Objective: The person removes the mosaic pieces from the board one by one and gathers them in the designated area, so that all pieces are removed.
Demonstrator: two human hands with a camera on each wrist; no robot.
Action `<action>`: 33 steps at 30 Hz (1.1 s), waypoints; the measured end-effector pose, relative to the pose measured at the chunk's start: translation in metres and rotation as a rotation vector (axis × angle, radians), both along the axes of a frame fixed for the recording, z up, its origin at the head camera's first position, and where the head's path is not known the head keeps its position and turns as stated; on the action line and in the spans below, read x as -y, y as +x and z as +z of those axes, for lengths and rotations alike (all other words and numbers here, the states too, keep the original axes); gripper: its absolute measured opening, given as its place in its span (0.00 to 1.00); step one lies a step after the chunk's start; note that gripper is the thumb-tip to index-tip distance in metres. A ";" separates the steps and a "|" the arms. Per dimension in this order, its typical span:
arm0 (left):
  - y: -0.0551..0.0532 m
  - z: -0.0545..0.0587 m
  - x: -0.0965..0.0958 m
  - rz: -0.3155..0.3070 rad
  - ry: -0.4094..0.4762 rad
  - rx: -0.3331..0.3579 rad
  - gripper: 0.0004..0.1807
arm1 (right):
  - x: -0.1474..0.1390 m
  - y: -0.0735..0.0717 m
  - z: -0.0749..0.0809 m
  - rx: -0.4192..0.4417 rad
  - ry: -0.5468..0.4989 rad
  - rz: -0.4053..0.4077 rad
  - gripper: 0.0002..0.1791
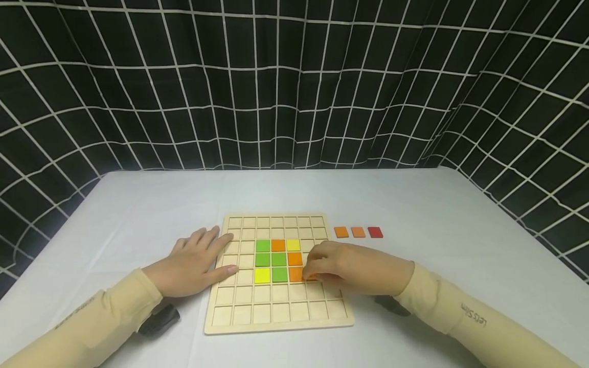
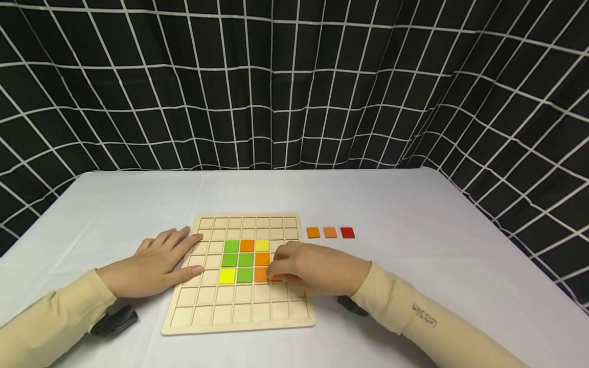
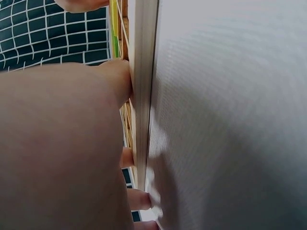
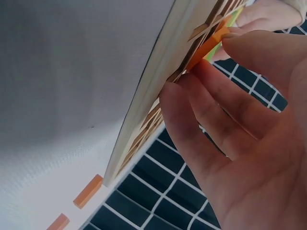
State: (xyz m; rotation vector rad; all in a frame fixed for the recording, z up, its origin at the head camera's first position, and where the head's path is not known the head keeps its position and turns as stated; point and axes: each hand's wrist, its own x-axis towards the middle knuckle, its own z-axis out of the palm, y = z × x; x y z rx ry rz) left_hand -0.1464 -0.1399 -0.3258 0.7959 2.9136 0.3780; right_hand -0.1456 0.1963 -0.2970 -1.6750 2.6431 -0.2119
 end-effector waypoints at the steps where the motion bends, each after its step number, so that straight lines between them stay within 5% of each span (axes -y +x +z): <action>1: 0.000 0.000 0.000 -0.002 0.001 -0.004 0.42 | 0.000 0.000 0.000 0.003 -0.002 -0.003 0.13; 10: 0.000 0.000 -0.001 -0.010 0.006 -0.001 0.42 | -0.002 -0.001 0.000 -0.014 0.004 -0.020 0.11; 18: 0.002 0.000 0.000 -0.008 0.006 0.007 0.42 | -0.009 -0.001 0.012 0.109 -0.040 -0.121 0.11; 26: -0.001 -0.003 0.001 -0.010 0.012 -0.010 0.42 | -0.028 -0.006 0.035 -0.034 -0.004 -0.232 0.12; 33: -0.001 -0.001 0.000 0.001 0.002 0.003 0.43 | -0.038 -0.012 0.039 0.020 0.089 -0.300 0.10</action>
